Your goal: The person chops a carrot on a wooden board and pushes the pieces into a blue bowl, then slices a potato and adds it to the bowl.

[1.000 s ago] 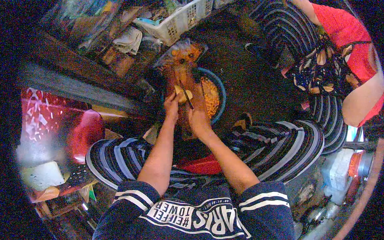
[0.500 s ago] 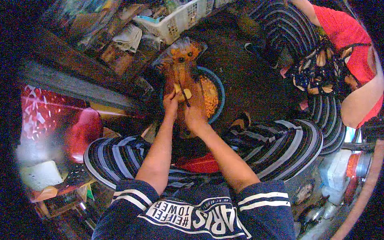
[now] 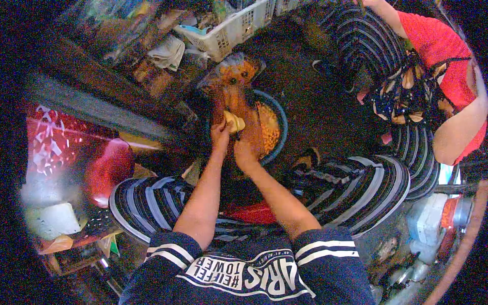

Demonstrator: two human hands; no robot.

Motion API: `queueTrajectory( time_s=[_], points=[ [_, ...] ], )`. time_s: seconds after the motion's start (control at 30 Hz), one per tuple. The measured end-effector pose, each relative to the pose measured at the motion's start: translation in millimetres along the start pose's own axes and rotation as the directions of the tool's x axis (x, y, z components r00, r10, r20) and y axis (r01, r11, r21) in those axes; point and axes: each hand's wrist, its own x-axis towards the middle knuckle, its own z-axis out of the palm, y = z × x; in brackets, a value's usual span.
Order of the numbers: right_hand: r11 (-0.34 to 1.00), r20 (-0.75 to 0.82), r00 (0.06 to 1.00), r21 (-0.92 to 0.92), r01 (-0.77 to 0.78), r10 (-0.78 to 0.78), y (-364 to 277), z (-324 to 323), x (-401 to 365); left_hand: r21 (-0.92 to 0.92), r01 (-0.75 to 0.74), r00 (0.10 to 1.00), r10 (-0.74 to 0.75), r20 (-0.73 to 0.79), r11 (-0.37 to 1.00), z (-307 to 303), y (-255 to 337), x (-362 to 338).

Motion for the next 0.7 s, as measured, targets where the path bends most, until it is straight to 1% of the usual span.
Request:
queueTrajectory(
  time_s=[0.03,0.1,0.13,0.17,0.2,0.23,0.27,0.3,0.33,0.4,0.47,0.5,0.53,0.57,0.6,0.67,0.7],
  points=[
    [1.000,-0.028,1.000,0.007,0.014,-0.014,-8,-9,-5,0.004,-0.002,1.000,0.002,0.000,1.000,-1,-8,7],
    [1.000,-0.050,0.999,0.012,0.023,-0.023,-18,-21,-13,-0.073,0.074,0.991,-0.066,0.114,0.995,-4,-14,13],
    [0.999,-0.001,1.000,-0.032,0.023,-0.024,-21,-26,-13,-0.074,0.075,0.991,-0.066,0.115,0.994,-6,-13,10],
    [0.997,0.043,0.999,-0.074,0.028,-0.025,-25,-31,-11,-0.125,0.092,0.990,-0.077,0.117,0.988,-8,-9,9],
    [0.997,0.035,0.999,-0.074,0.028,-0.026,-22,-30,-10,-0.176,0.107,0.989,-0.086,0.121,0.979,-8,-7,9],
    [1.000,0.003,1.000,0.022,-0.011,0.011,-20,-28,-9,-0.178,0.102,0.989,-0.081,0.121,0.979,-7,-4,10],
    [0.992,-0.022,0.999,0.121,-0.046,0.049,-18,-25,-9,-0.267,0.144,0.986,-0.116,0.119,0.953,-7,-3,10],
    [0.991,-0.019,0.999,0.124,-0.047,0.049,-18,-28,-10,-0.351,0.188,0.981,-0.155,0.120,0.917,-9,-3,8],
    [0.993,0.004,1.000,0.117,-0.025,0.025,-15,-34,-10,-0.351,0.189,0.981,-0.156,0.118,0.917,-10,-2,8],
    [0.994,0.027,1.000,0.108,-0.007,0.004,-19,-48,-13,-0.474,0.263,0.963,-0.200,0.180,0.840,-11,-2,8],
    [0.990,0.025,0.998,0.125,-0.064,0.061,-35,-75,-18,-0.467,0.263,0.963,-0.198,0.183,0.844,-6,-16,15],
    [0.990,0.025,0.998,0.124,-0.064,0.062,-35,-78,-21,-0.459,0.260,0.963,-0.196,0.183,0.850,-6,-16,15],
    [0.997,0.006,1.000,0.079,0.007,-0.007,-36,-81,-25,-0.460,0.259,0.964,-0.195,0.183,0.849,-6,-16,15],
    [0.997,-0.008,0.997,0.032,0.077,-0.077,-37,-84,-27,-0.444,0.245,0.969,-0.201,0.144,0.862,-4,-16,13],
    [0.996,-0.009,0.997,0.031,0.079,-0.079,-39,-86,-27,-0.427,0.232,0.973,-0.207,0.104,0.874,-4,-10,9],
    [0.999,0.092,0.995,0.028,-0.041,0.039,-43,-88,-29,-0.435,0.223,0.975,-0.194,0.109,0.873,-9,10,-1],
    [0.999,0.091,0.995,0.027,-0.042,0.040,-45,-88,-30,-0.440,0.216,0.976,-0.182,0.119,0.871,-10,16,-4]
  ],
)
